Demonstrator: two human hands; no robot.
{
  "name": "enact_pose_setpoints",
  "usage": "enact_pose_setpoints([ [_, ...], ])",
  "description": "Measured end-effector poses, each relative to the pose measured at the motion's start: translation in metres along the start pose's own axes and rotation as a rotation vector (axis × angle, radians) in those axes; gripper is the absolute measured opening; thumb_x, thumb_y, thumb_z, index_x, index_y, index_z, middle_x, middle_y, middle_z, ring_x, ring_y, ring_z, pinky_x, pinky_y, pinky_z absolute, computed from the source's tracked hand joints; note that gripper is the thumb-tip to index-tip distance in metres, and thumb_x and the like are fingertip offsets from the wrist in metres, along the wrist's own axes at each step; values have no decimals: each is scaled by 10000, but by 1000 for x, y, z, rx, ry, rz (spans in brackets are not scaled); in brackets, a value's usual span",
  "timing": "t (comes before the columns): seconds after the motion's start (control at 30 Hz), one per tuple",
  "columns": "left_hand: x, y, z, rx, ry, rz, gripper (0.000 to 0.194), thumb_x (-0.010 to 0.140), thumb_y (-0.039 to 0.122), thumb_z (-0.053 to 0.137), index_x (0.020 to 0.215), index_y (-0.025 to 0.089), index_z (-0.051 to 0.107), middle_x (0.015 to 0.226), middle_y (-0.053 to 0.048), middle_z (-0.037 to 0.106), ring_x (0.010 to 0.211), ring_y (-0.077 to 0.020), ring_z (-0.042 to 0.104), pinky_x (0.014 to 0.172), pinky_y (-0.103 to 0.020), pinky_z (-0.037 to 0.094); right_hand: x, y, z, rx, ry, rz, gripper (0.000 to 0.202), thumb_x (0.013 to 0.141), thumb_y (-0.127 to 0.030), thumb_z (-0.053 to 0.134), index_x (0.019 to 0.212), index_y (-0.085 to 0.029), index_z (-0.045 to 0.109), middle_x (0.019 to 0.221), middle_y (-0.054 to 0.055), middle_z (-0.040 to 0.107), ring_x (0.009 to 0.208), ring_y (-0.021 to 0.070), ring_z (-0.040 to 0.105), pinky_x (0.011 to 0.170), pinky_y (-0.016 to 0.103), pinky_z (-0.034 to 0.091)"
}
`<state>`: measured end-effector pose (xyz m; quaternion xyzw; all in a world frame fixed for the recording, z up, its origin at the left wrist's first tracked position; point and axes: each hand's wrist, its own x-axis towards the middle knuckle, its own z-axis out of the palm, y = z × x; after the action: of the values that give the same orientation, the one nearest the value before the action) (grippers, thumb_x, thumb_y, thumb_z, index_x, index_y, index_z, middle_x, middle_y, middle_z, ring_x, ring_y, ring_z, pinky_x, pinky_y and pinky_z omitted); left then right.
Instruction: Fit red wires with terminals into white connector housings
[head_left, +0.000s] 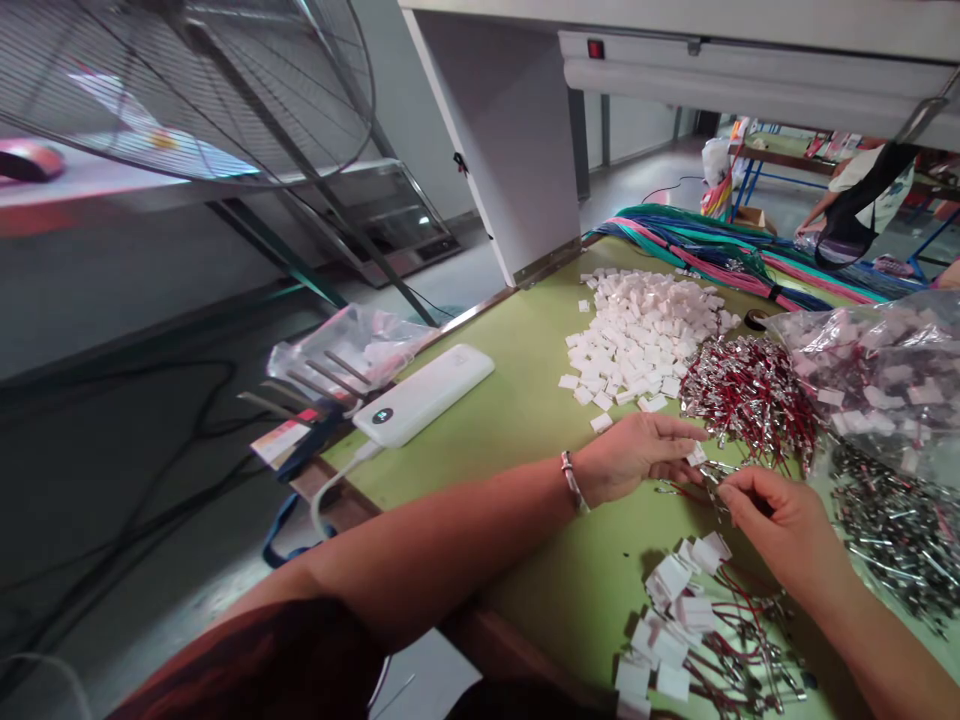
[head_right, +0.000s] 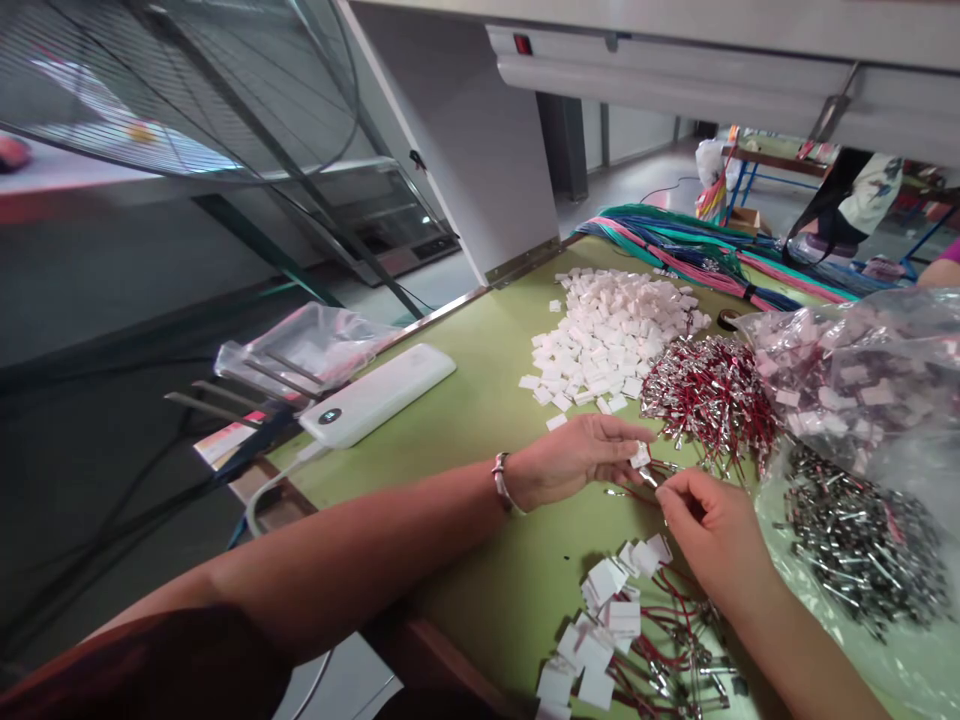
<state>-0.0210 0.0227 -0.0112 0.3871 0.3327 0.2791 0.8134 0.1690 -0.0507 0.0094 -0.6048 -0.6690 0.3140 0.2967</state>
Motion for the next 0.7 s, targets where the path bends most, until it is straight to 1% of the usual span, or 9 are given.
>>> enact_pose_setpoints([
  [0.17, -3, 2, 3, -7, -42, 5, 147, 796, 169, 715, 932, 124, 681, 709, -11, 695, 579, -67, 636, 568, -175, 493, 1, -3, -1, 65, -97, 56, 312, 837, -429, 494, 609, -219, 533, 510, -34, 498, 512, 133, 450, 514, 251, 350],
  [0.27, -3, 3, 4, 21, -51, 46, 161, 786, 172, 729, 925, 119, 667, 702, -16, 700, 596, -74, 649, 585, -176, 508, 1, -1, -2, 148, -154, 116, 350, 836, -450, 507, 578, -214, 508, 502, -39, 480, 515, 123, 434, 527, 250, 334],
  [0.33, -3, 3, 4, 85, -67, 91, 182, 783, 181, 735, 937, 121, 659, 702, -19, 704, 620, -84, 659, 608, -192, 524, 1, 0, -2, 262, -216, 209, 355, 823, -489, 525, 606, -208, 526, 484, -55, 442, 480, 106, 380, 498, 240, 290],
  [0.43, -2, 3, 4, 216, -88, 164, 160, 797, 184, 718, 929, 130, 645, 696, -10, 698, 637, -93, 665, 643, -222, 543, 2, 1, -4, 467, -322, 385, 350, 786, -539, 563, 691, -203, 559, 452, -91, 359, 420, 79, 244, 449, 230, 186],
  [0.5, -4, 4, 5, 288, -101, 225, 124, 804, 162, 699, 907, 138, 635, 707, -5, 690, 654, -95, 668, 662, -232, 549, 3, 2, -6, 547, -371, 453, 343, 758, -541, 598, 700, -206, 552, 439, -105, 322, 411, 69, 188, 437, 232, 156],
  [0.6, -7, 6, 8, 354, -148, 311, 83, 817, 127, 661, 888, 141, 621, 747, -16, 684, 675, -98, 665, 664, -235, 546, 5, 4, -10, 605, -424, 501, 328, 742, -517, 636, 679, -212, 534, 425, -113, 297, 404, 60, 152, 425, 231, 150],
  [0.7, -10, 7, 11, 415, -180, 305, 74, 823, 105, 641, 875, 141, 601, 716, -12, 663, 646, -94, 648, 628, -228, 533, 5, 5, -12, 649, -435, 495, 337, 756, -515, 648, 680, -211, 522, 428, -115, 291, 402, 56, 158, 422, 227, 160],
])
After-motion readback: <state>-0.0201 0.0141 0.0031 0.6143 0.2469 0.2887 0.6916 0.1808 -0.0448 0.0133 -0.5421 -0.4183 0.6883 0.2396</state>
